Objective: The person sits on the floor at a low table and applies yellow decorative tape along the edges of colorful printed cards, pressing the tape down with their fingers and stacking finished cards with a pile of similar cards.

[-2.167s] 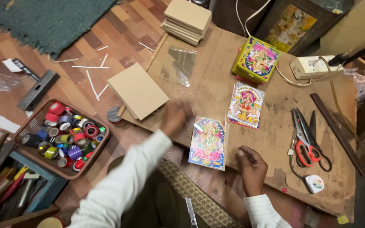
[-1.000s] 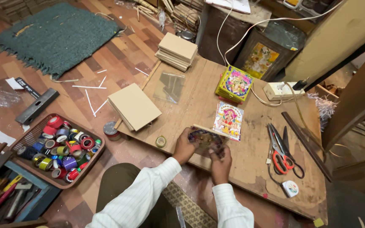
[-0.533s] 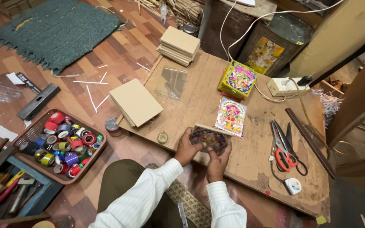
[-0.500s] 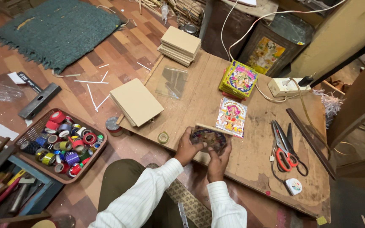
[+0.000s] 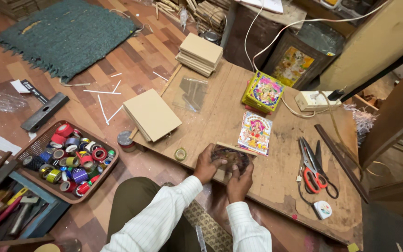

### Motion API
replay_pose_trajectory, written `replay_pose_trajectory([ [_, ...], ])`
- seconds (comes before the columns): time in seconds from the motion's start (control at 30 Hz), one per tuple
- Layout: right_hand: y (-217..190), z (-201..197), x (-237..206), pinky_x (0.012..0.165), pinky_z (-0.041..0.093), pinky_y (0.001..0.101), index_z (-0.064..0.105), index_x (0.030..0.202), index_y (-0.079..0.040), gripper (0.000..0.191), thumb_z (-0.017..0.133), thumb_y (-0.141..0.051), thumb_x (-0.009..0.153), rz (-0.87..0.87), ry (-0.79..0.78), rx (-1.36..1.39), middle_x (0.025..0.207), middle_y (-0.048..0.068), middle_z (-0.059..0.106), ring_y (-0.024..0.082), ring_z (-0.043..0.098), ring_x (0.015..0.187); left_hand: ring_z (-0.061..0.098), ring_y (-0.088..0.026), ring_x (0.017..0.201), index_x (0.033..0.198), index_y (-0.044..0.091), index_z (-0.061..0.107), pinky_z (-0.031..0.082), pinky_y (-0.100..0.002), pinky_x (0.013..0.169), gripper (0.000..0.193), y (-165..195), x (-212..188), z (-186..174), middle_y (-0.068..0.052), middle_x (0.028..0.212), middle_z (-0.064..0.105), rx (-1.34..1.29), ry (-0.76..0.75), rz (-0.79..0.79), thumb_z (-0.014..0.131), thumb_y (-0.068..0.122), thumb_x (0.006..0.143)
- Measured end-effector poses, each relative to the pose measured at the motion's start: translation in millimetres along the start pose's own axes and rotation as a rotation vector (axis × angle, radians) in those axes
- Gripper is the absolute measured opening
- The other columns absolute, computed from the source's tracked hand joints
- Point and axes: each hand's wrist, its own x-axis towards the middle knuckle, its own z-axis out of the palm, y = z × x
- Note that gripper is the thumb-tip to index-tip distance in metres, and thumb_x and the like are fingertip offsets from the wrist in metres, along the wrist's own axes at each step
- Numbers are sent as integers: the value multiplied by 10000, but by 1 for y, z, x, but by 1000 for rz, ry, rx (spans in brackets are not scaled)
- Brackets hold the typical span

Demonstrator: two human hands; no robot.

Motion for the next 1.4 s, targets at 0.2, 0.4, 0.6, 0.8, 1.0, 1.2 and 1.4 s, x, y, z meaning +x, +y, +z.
replay_pose_trajectory([
  [0.2, -2, -2, 2, 943, 532, 361, 558, 1363, -22, 501, 679, 17, 879, -6, 26, -25, 1185, 178, 736, 269, 719, 1072, 705, -326, 998, 1163, -10, 551, 547, -393, 858, 468, 21, -3, -5, -198, 1052, 732, 64, -25, 38, 832, 105, 807],
  [0.4, 12, -46, -19, 911, 549, 308, 525, 1354, -11, 488, 684, -57, 895, 229, -145, 383, 1202, 77, 706, 187, 687, 1075, 732, -257, 900, 1150, -30, 585, 596, -398, 802, 462, 18, -5, -10, -156, 995, 748, -224, -73, -289, 807, 34, 750],
  [0.6, 33, -60, -63, 697, 583, 369, 657, 1139, 21, 304, 618, -233, 976, 788, -286, 649, 952, 160, 741, 263, 724, 793, 710, -266, 980, 1150, -116, 602, 593, -392, 822, 510, -15, 1, -3, -202, 1071, 731, -170, 3, -533, 867, 23, 736],
  [0.8, 36, -54, -43, 736, 589, 400, 641, 1152, 53, 322, 627, -234, 1009, 794, -307, 691, 951, 199, 723, 282, 711, 807, 640, -430, 1043, 1177, -102, 560, 519, -482, 888, 620, -2, -14, -14, -263, 1106, 660, 322, 177, -180, 889, 97, 690],
  [1.0, 36, -45, -44, 775, 605, 428, 621, 1195, 59, 347, 617, -219, 989, 901, -291, 675, 975, 207, 719, 324, 723, 860, 590, -479, 1087, 1163, 21, 595, 481, -524, 904, 460, 33, -88, -48, -254, 1126, 635, 437, -83, -222, 789, 70, 749],
  [1.2, 33, -68, -50, 709, 571, 386, 717, 1204, 45, 361, 727, -193, 932, 783, -232, 349, 982, 195, 746, 295, 721, 805, 628, -473, 1060, 1174, 63, 614, 506, -529, 887, 390, 46, -97, -51, -254, 1087, 688, 417, -90, -148, 711, 5, 801],
  [1.4, 21, -69, -63, 750, 596, 328, 716, 1182, -19, 472, 846, -53, 729, 12, -202, -264, 1033, 129, 750, 196, 741, 812, 640, -489, 969, 1231, 69, 594, 512, -549, 807, 470, 57, -99, -52, -273, 1044, 684, 408, -115, -201, 751, 53, 788],
])
